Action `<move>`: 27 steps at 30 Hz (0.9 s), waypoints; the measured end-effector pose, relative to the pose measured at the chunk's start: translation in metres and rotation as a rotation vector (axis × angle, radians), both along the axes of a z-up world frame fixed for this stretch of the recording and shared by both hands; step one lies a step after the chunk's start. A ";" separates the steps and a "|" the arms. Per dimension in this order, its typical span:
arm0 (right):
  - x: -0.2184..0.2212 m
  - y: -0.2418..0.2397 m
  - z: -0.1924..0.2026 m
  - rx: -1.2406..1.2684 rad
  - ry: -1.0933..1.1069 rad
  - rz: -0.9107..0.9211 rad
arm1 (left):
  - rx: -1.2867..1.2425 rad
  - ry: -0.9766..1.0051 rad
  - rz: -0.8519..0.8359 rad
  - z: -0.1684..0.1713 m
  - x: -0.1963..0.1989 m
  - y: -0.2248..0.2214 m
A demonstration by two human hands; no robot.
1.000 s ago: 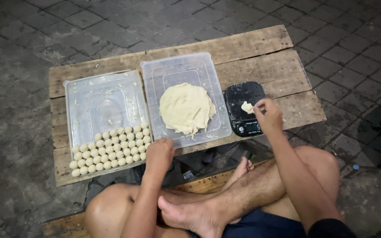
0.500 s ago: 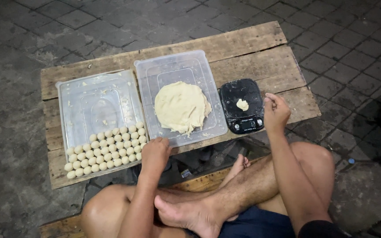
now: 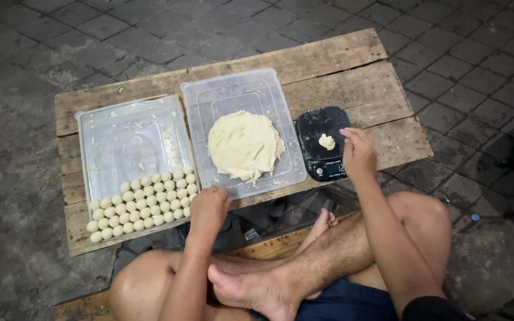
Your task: Portioning a large mass of dough into small pieces, weighing them on a digital scale, and rolling them into uniform balls.
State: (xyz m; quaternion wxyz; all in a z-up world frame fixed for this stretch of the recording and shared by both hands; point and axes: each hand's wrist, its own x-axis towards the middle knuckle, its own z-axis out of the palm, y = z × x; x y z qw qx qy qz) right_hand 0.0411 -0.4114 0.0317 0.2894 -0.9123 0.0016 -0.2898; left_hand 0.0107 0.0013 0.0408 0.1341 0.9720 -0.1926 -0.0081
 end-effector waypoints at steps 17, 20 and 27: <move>0.005 -0.006 -0.007 -0.094 0.243 -0.132 | -0.013 0.021 0.018 0.005 0.003 -0.002; 0.003 -0.010 -0.012 -0.187 0.226 -0.041 | -0.003 0.023 0.002 0.006 0.003 -0.002; 0.002 0.010 -0.009 -0.398 0.215 -0.012 | -0.007 0.005 -0.019 0.012 0.002 -0.003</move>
